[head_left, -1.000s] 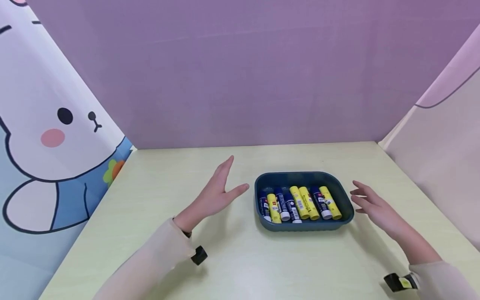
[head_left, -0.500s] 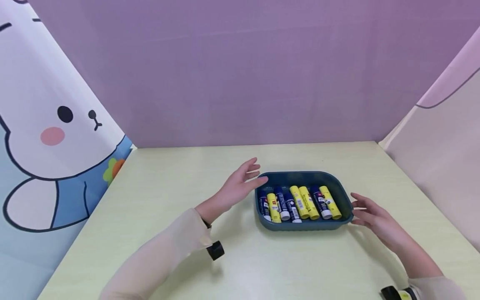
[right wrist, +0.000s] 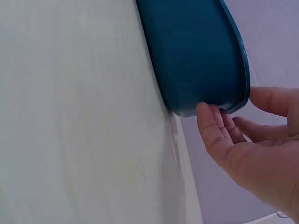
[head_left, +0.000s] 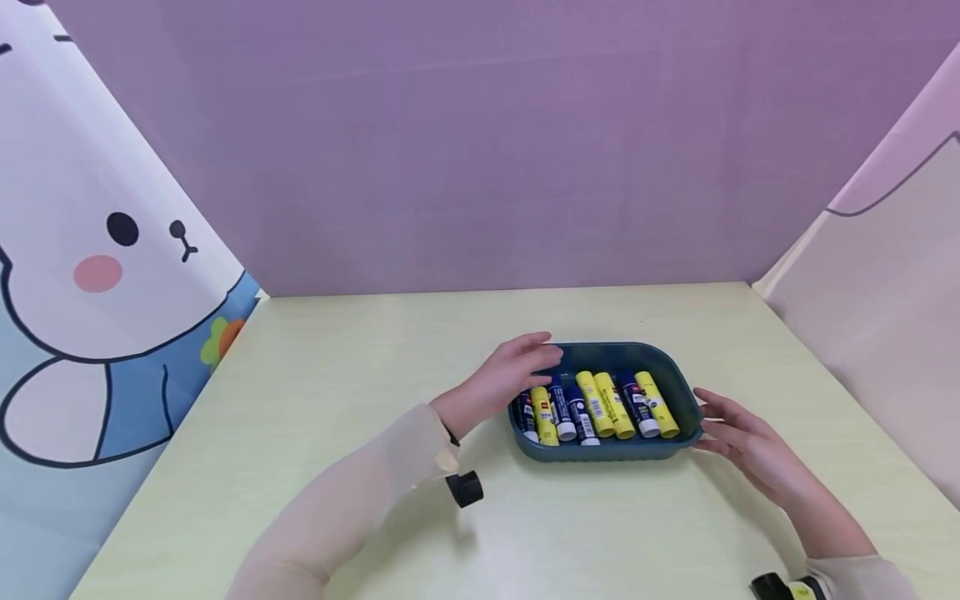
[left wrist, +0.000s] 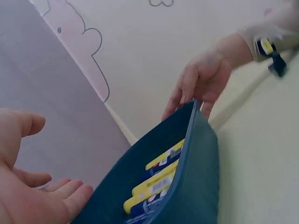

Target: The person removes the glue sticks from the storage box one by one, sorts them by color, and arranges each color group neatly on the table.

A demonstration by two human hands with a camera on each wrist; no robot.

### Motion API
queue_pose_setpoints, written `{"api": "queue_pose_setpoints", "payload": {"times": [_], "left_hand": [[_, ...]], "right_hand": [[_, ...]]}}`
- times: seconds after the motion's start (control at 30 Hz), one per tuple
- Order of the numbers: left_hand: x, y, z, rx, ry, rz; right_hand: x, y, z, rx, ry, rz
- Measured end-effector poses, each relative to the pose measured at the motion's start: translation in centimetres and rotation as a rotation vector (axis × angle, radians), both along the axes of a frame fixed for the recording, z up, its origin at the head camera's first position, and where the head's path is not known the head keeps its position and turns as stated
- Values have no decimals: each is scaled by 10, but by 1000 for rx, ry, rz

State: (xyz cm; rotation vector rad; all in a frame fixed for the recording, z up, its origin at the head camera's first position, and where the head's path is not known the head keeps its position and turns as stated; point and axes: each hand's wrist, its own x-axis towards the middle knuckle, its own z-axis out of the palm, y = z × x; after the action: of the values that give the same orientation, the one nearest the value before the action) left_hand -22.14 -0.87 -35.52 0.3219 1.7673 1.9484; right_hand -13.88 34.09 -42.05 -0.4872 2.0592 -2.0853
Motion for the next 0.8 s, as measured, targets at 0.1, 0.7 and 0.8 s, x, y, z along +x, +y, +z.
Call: {"api": "queue_pose_setpoints", "payload": {"times": [0.1,0.7,0.8], "left_hand": [[-3,9,-3,39,-65,-29],[-13,63,-21,66,-385,-51],[-14,71,-26,27,-392,-60]], "right_hand": [[0,1,0,-9,-3,11],[-1,4,-2,-63,-32,61],[-1,4,-3,-76,-41,71]]}}
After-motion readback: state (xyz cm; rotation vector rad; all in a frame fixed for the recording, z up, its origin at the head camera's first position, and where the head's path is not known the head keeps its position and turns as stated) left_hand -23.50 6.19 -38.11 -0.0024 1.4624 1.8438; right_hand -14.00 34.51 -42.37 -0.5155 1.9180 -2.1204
